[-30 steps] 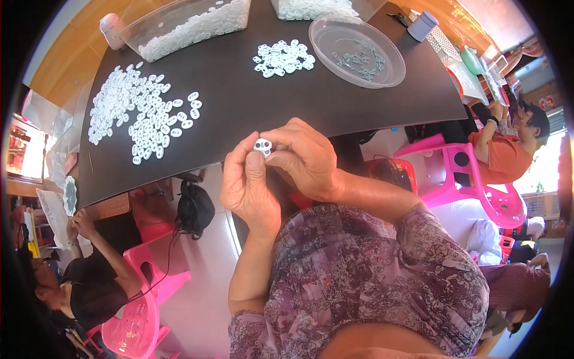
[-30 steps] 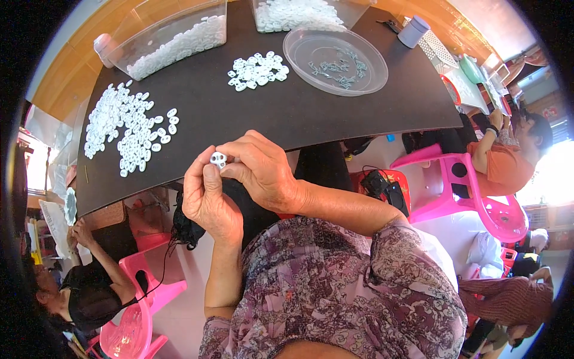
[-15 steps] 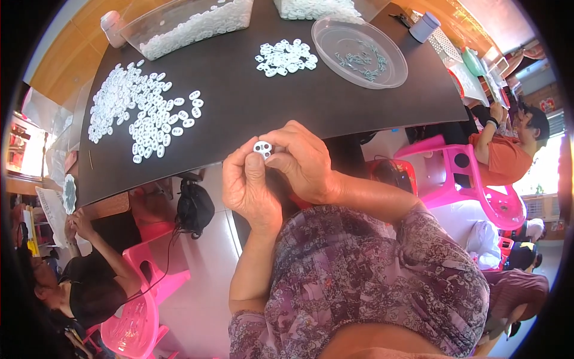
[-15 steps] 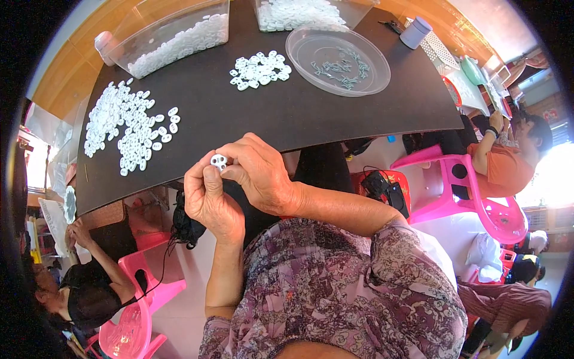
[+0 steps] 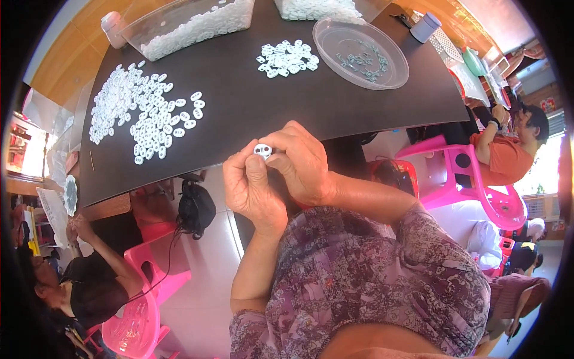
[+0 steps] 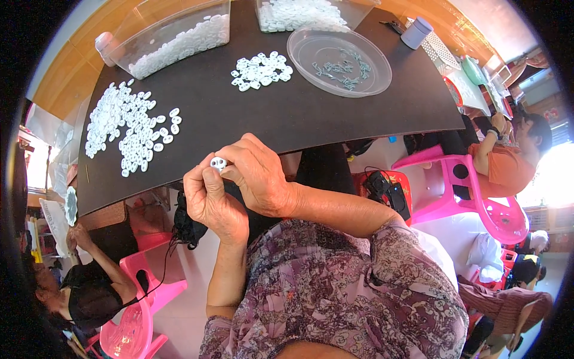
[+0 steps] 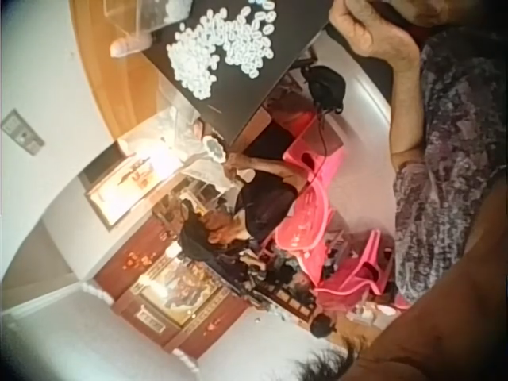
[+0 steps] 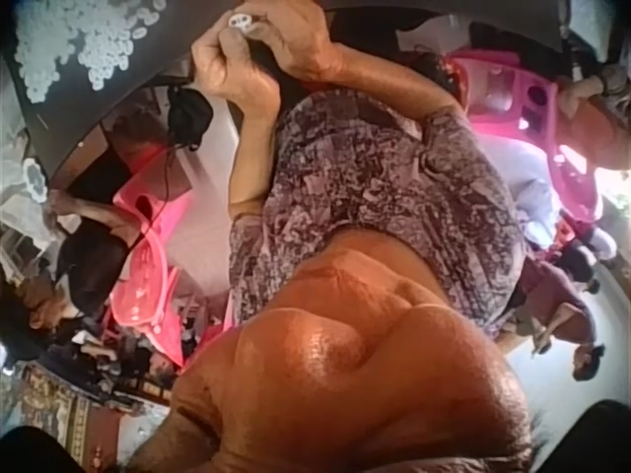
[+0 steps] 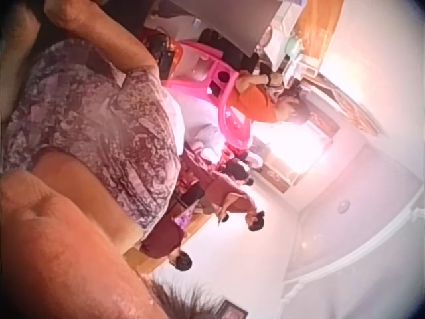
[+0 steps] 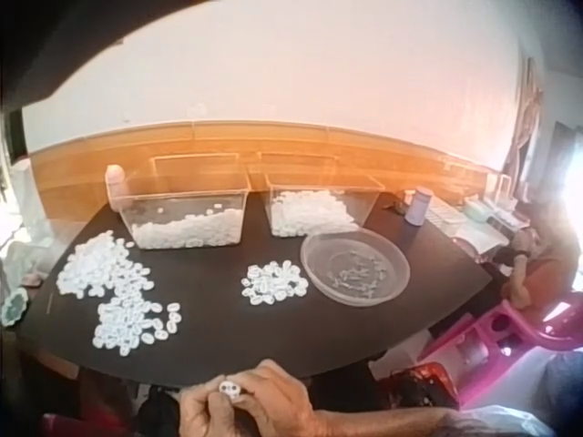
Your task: Manually inserting metal pins into small white plastic components on a workbench.
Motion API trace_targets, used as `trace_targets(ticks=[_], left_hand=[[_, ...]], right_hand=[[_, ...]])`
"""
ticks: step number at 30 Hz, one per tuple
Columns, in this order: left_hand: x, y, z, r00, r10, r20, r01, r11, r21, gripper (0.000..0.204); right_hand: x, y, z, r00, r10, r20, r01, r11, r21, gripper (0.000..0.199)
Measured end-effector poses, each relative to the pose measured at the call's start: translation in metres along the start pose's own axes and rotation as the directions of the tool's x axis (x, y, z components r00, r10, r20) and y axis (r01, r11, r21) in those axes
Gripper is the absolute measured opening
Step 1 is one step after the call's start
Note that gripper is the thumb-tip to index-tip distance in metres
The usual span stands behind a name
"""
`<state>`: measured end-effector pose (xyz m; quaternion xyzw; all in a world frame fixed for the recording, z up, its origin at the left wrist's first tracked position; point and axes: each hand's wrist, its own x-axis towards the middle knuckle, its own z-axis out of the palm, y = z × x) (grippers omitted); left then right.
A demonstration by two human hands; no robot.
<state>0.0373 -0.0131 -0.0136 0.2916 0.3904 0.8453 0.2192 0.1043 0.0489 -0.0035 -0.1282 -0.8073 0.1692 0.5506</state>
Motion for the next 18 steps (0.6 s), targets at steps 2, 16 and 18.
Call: trace_targets(ticks=[2,16,18], left_hand=[[0.000,-0.001,-0.002,1.000,0.006,0.011,-0.007,1.000,0.011,0.020],[0.000,0.006,0.000,0.998,0.058,0.007,-0.059,0.995,0.082,0.022],[0.000,0.009,0.000,0.998,0.049,0.028,-0.051,0.997,0.060,0.022]], right_hand=[[0.001,0.000,0.001,1.000,-0.008,-0.005,0.008,1.000,-0.009,0.026],[0.002,-0.006,0.003,1.000,-0.019,-0.006,0.019,1.000,-0.006,0.031],[0.004,-0.009,0.002,0.999,-0.040,-0.011,0.039,0.999,-0.010,0.029]])
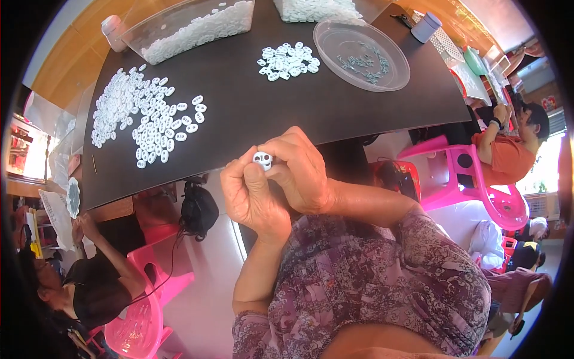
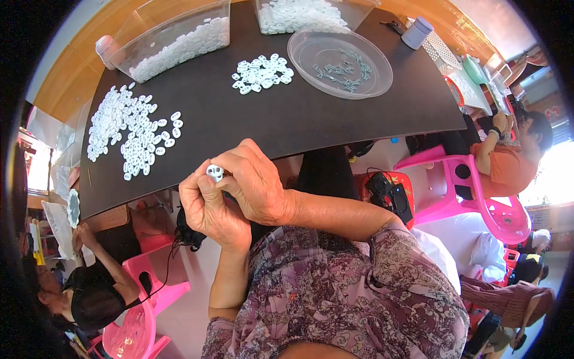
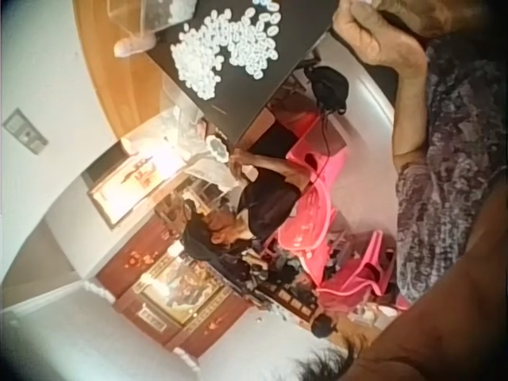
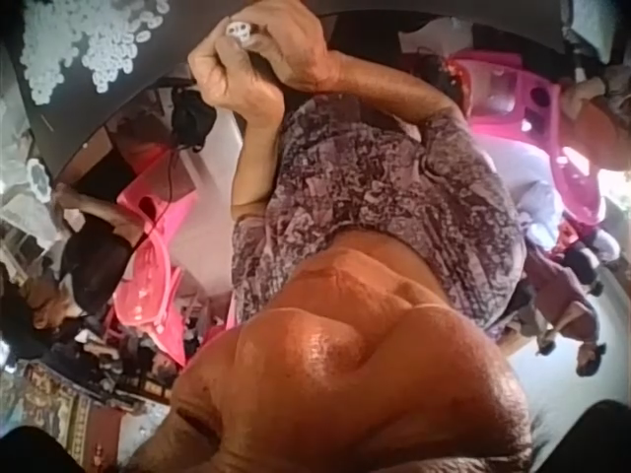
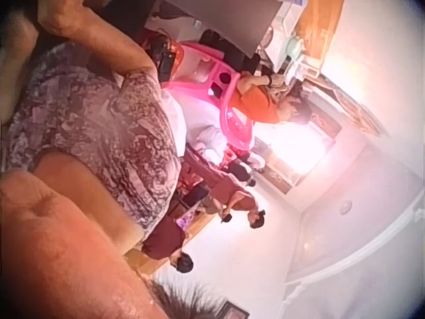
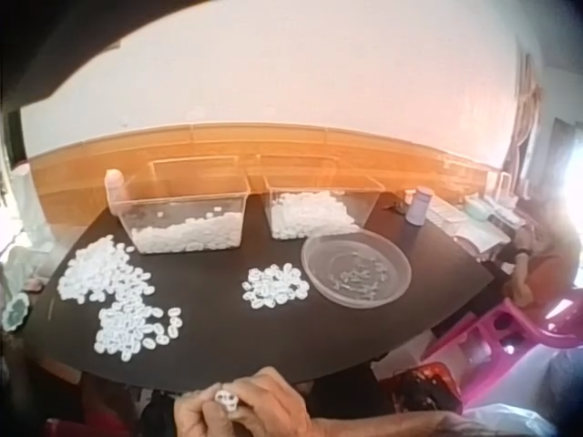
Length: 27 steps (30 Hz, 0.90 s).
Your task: Manually inserting metal pins into small white plastic components on a workbench.
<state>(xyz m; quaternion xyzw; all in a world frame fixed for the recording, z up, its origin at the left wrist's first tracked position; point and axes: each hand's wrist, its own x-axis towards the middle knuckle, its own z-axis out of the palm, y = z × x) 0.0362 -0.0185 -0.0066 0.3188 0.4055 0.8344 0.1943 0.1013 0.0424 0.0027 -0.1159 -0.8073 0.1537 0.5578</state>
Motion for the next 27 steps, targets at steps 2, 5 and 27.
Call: trace_targets(ticks=[2,5,27], left_hand=[[-0.002,0.003,0.001,1.000,-0.014,0.002,0.014,1.000,-0.009,0.023],[-0.004,0.007,0.005,1.000,-0.015,-0.004,0.015,1.000,-0.025,0.022],[0.003,-0.004,0.001,0.999,0.018,-0.043,-0.014,0.995,0.102,0.024]], right_hand=[[0.003,-0.001,-0.001,1.000,-0.027,-0.007,0.027,1.000,0.006,0.027],[0.004,0.002,-0.003,0.997,-0.072,-0.024,0.072,0.997,0.018,0.021],[0.008,0.001,0.005,0.999,0.012,-0.048,-0.010,0.999,0.043,0.025]])
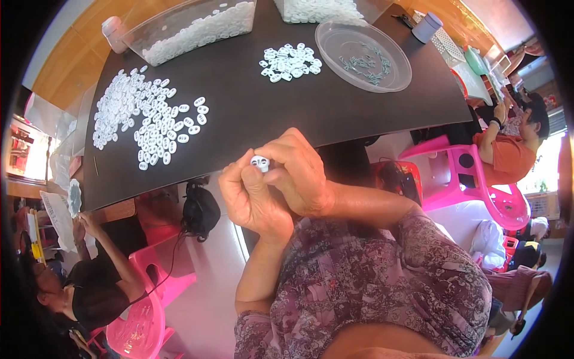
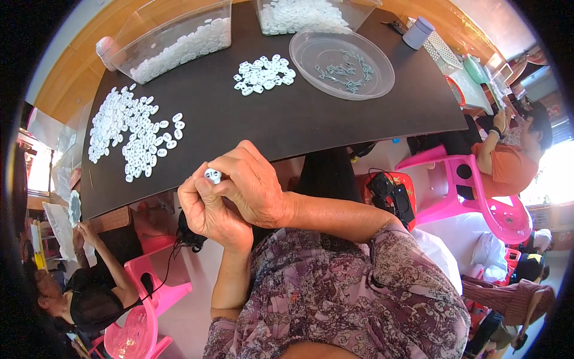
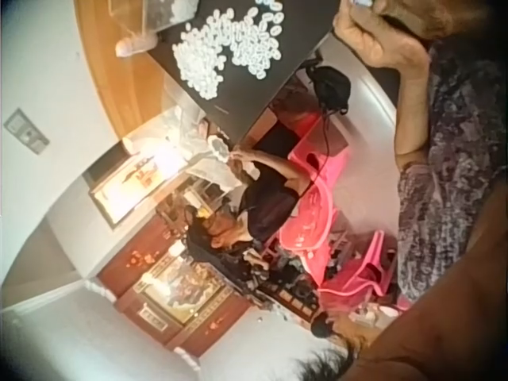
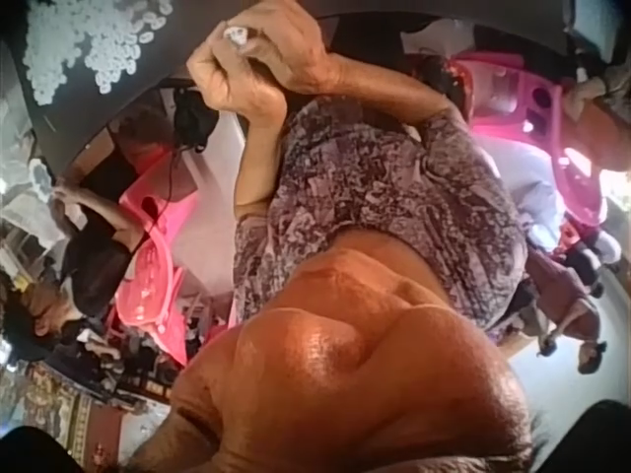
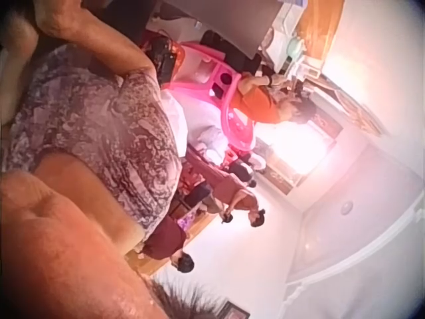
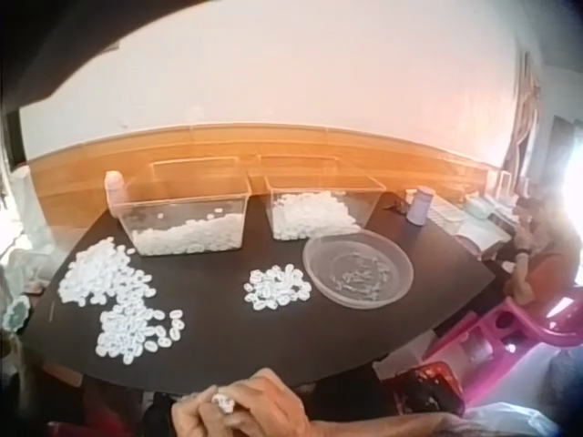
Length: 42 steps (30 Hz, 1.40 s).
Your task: Manually inserting metal pins into small white plastic components on a workbench.
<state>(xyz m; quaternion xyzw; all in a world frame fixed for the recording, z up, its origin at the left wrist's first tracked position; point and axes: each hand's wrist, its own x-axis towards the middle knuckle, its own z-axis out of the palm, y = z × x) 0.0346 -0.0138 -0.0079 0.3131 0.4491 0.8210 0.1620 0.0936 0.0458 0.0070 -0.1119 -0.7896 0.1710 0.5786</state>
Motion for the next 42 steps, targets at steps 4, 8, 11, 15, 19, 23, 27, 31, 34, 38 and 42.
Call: trace_targets(ticks=[4,8,11,15,19,23,27,31,34,38,42], left_hand=[[0.003,0.003,0.003,1.000,0.013,0.028,-0.013,1.000,0.010,0.020],[0.001,0.004,0.005,0.982,-0.180,0.050,0.177,0.982,0.069,0.022],[0.003,0.013,-0.001,0.939,-0.276,0.203,0.261,0.960,0.099,0.033],[0.000,0.027,-0.056,0.780,-0.270,0.564,-0.128,0.814,0.566,0.010],[-0.023,0.054,-0.129,0.482,-0.438,0.759,-0.272,0.748,0.605,0.015],[-0.051,0.061,-0.170,0.267,-0.743,0.613,-0.077,0.618,0.782,0.020],[-0.045,0.056,-0.165,0.268,-0.712,0.648,-0.139,0.637,0.758,0.019],[-0.042,0.047,-0.162,0.275,-0.690,0.670,-0.183,0.646,0.741,0.018],[-0.049,0.040,-0.164,0.277,-0.688,0.671,-0.186,0.646,0.740,0.018],[-0.057,0.043,-0.169,0.246,-0.714,0.655,-0.175,0.632,0.755,0.018],[-0.071,0.047,-0.166,0.242,-0.706,0.665,-0.180,0.641,0.746,0.018]], right_hand=[[0.005,0.001,-0.012,0.996,0.046,0.076,-0.046,0.999,0.005,0.024],[0.004,0.010,-0.022,0.974,0.207,0.088,-0.208,0.978,0.011,0.017],[0.009,0.018,-0.039,0.853,0.511,0.107,-0.519,0.853,0.061,0.011],[0.049,0.056,-0.082,0.906,0.422,0.025,-0.413,0.896,-0.162,0.014],[0.120,0.105,-0.117,0.964,0.261,-0.042,-0.260,0.907,-0.331,0.018],[0.181,0.184,-0.134,0.976,0.217,0.034,-0.160,0.808,-0.567,0.021],[0.219,0.255,-0.147,0.981,0.183,0.069,-0.083,0.711,-0.698,0.018],[0.218,0.274,-0.143,0.942,0.327,0.069,-0.116,0.513,-0.851,0.020],[0.203,0.255,-0.131,0.975,0.219,0.028,-0.132,0.680,-0.721,0.014],[0.159,0.203,-0.113,0.949,0.240,0.206,-0.101,0.848,-0.520,0.013],[0.109,0.176,-0.099,0.810,0.271,0.520,-0.081,0.930,-0.358,0.007]])
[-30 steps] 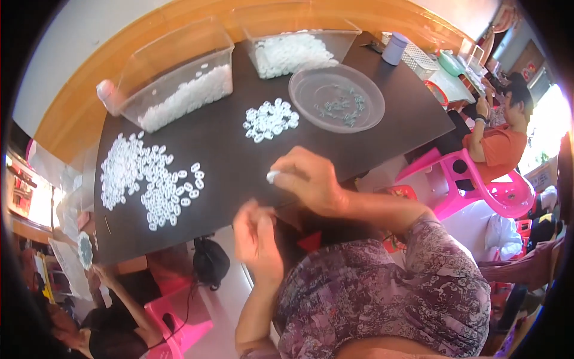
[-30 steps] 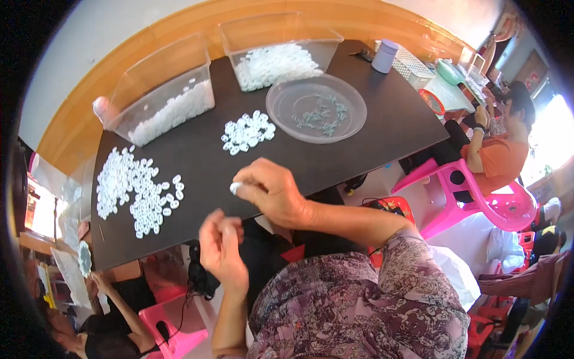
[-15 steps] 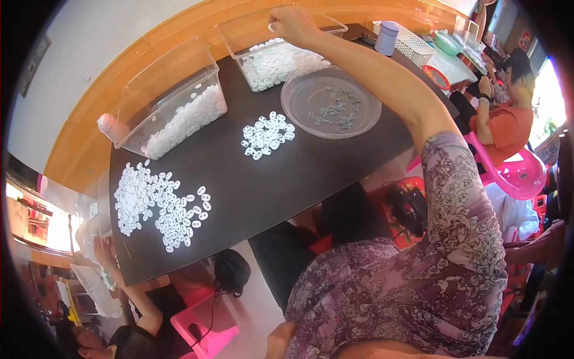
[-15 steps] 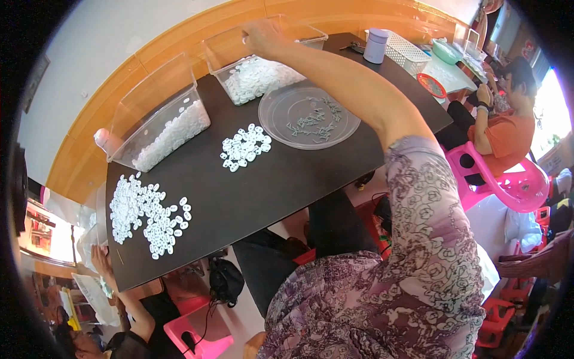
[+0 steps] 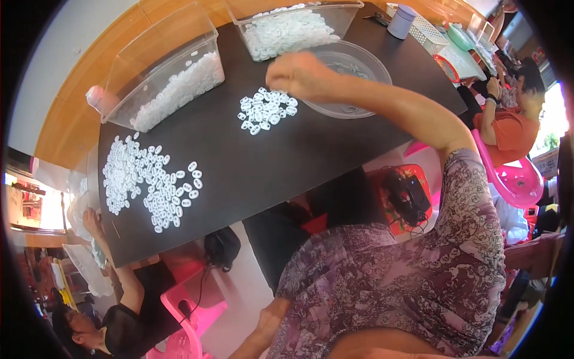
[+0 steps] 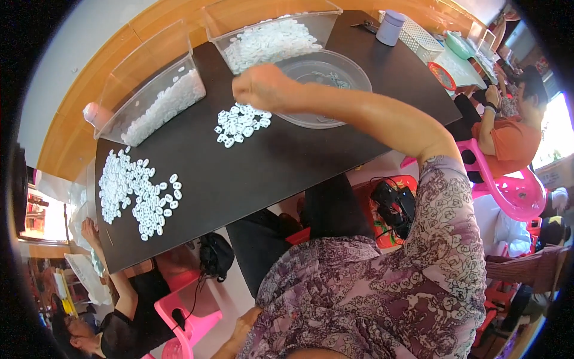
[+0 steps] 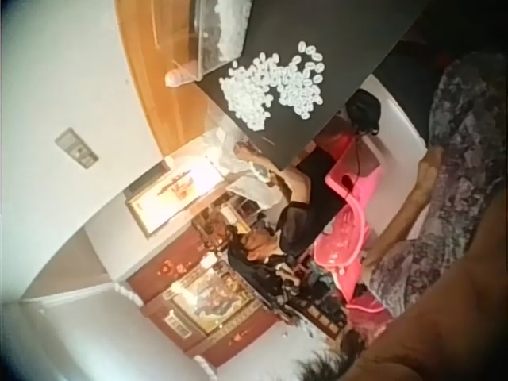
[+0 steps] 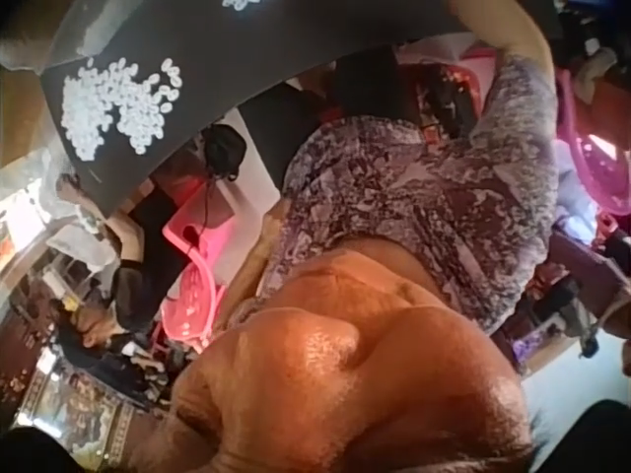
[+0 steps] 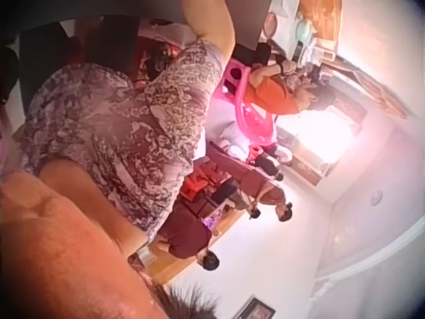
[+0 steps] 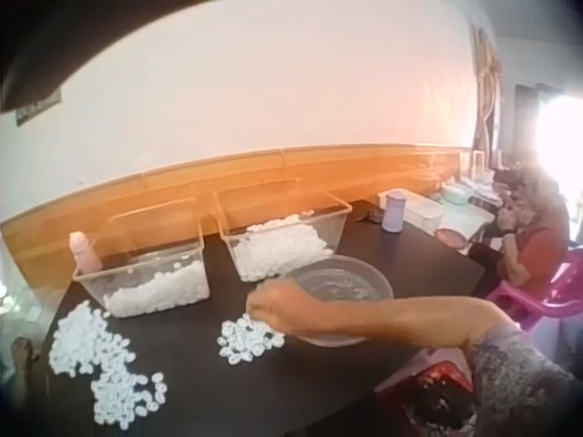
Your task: Manually inserting metal pins into small white plastic components on a workbench.
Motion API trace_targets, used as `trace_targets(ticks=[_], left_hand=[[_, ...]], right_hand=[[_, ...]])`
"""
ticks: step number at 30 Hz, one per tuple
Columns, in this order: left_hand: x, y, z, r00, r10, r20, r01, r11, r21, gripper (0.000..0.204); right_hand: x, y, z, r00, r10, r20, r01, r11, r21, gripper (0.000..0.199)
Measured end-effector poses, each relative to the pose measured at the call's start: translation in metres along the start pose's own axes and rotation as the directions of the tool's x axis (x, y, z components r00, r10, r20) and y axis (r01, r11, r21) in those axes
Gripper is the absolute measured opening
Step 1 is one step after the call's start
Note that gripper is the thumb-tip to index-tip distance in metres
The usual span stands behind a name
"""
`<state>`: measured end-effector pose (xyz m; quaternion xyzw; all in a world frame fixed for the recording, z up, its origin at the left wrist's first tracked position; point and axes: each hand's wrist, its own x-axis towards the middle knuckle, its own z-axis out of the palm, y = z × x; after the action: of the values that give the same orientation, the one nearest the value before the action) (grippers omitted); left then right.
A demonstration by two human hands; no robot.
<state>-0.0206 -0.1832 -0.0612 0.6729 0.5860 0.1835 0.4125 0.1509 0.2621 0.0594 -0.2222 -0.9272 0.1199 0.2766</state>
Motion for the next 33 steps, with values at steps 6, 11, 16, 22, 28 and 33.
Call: trace_targets(ticks=[6,11,16,22,28,33], left_hand=[[0.002,-0.011,0.007,0.999,0.033,-0.012,-0.033,0.999,0.035,0.018],[-0.004,-0.010,0.014,0.985,0.140,-0.105,-0.148,0.987,-0.066,0.018],[-0.004,-0.015,0.007,0.970,0.221,-0.098,-0.234,0.959,-0.158,0.021],[-0.010,-0.020,0.010,0.988,0.150,-0.026,-0.151,0.955,-0.255,0.025],[-0.020,-0.021,0.013,0.995,-0.078,0.067,0.103,0.783,-0.614,0.032],[-0.015,-0.015,0.015,0.996,-0.070,0.046,0.084,0.832,-0.548,0.027]], right_hand=[[-0.015,-0.013,0.055,0.994,0.008,0.111,-0.018,0.996,0.083,0.009],[-0.005,-0.027,0.064,0.976,-0.127,0.179,0.152,0.979,-0.135,0.011],[-0.003,-0.029,0.067,0.964,-0.183,0.190,0.219,0.957,-0.190,0.010],[-0.007,-0.029,0.069,0.971,-0.185,0.151,0.207,0.967,-0.149,0.011],[-0.012,-0.032,0.070,0.983,-0.153,0.096,0.162,0.982,-0.093,0.011],[-0.026,-0.046,0.063,0.991,-0.093,0.097,0.088,0.995,0.054,0.008]])
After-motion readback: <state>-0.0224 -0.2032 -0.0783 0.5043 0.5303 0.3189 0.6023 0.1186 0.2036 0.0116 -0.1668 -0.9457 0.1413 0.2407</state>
